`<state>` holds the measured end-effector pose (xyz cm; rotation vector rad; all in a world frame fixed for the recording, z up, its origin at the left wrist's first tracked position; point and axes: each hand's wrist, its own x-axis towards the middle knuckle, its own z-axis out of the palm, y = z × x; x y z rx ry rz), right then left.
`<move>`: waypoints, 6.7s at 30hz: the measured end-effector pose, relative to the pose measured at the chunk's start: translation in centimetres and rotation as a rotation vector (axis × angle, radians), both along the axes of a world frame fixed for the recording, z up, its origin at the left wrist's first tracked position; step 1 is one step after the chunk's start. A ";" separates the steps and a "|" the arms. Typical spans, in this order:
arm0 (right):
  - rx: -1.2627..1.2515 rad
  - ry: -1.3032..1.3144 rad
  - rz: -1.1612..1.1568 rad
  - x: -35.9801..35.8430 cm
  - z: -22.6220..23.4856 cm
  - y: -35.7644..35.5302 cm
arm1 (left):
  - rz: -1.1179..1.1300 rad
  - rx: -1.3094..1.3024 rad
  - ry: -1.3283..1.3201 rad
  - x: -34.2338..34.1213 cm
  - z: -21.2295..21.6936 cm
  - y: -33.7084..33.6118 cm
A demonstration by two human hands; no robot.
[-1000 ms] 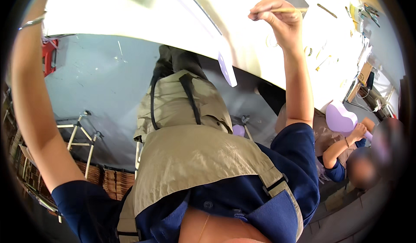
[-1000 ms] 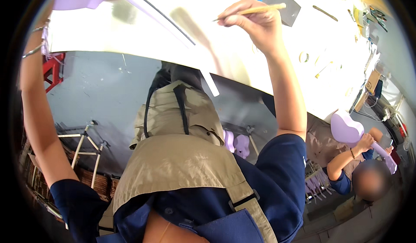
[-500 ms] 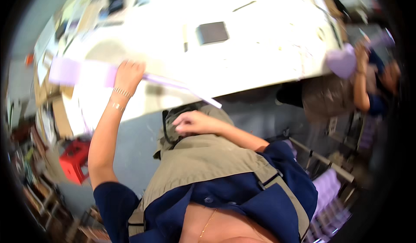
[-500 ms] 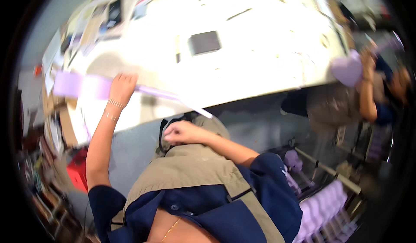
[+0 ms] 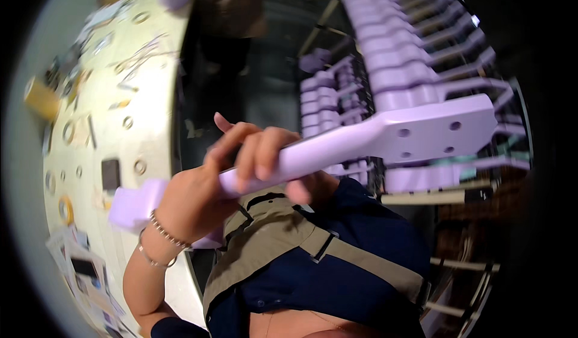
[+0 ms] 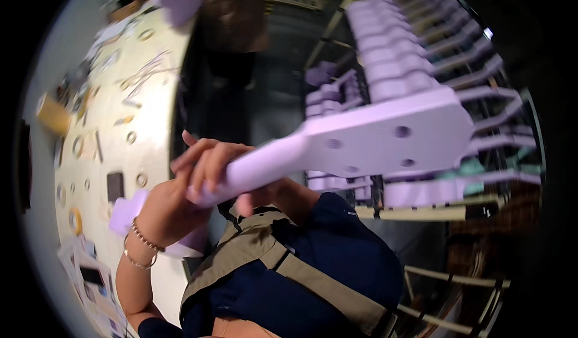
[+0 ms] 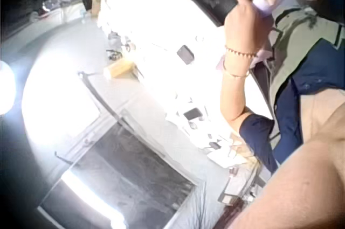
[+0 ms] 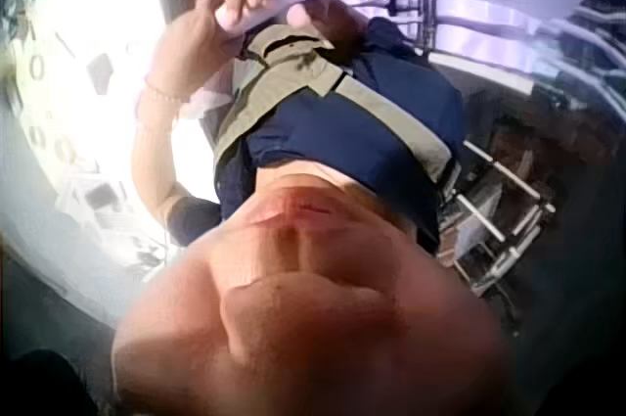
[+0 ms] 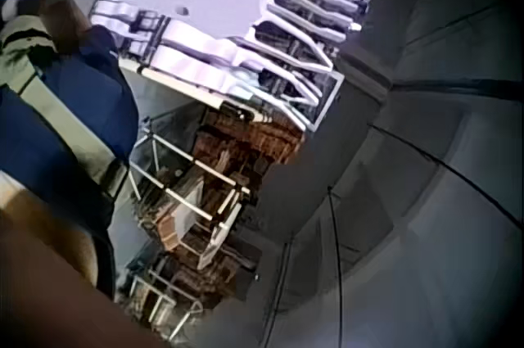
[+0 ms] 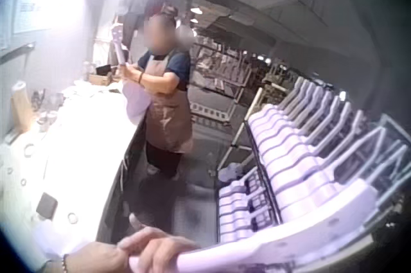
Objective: The person sands the edges of a purple guitar neck using a sanding block and a small tool. They repeatedly pick up the neck, sand the edges, inspect the surface, and place it on a rack before repeating the process with another neck.
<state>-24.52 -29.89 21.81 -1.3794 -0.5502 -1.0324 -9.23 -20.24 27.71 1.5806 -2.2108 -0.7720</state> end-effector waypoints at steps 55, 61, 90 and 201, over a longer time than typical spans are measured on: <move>2.366 0.605 -1.675 -50.1 -52.6 13.4 | -0.207 0.661 -0.141 -17.7 -32.4 -8.0; 2.491 0.539 -1.699 -53.1 -52.7 12.6 | -0.221 0.664 -0.142 -19.1 -32.7 -9.9; 1.158 1.597 -1.863 -35.7 -44.7 4.1 | -0.159 0.422 -0.111 -17.2 -32.8 -7.4; 0.484 1.766 0.641 19.4 -16.5 -1.1 | 2.078 -1.277 0.785 2.5 -11.2 20.9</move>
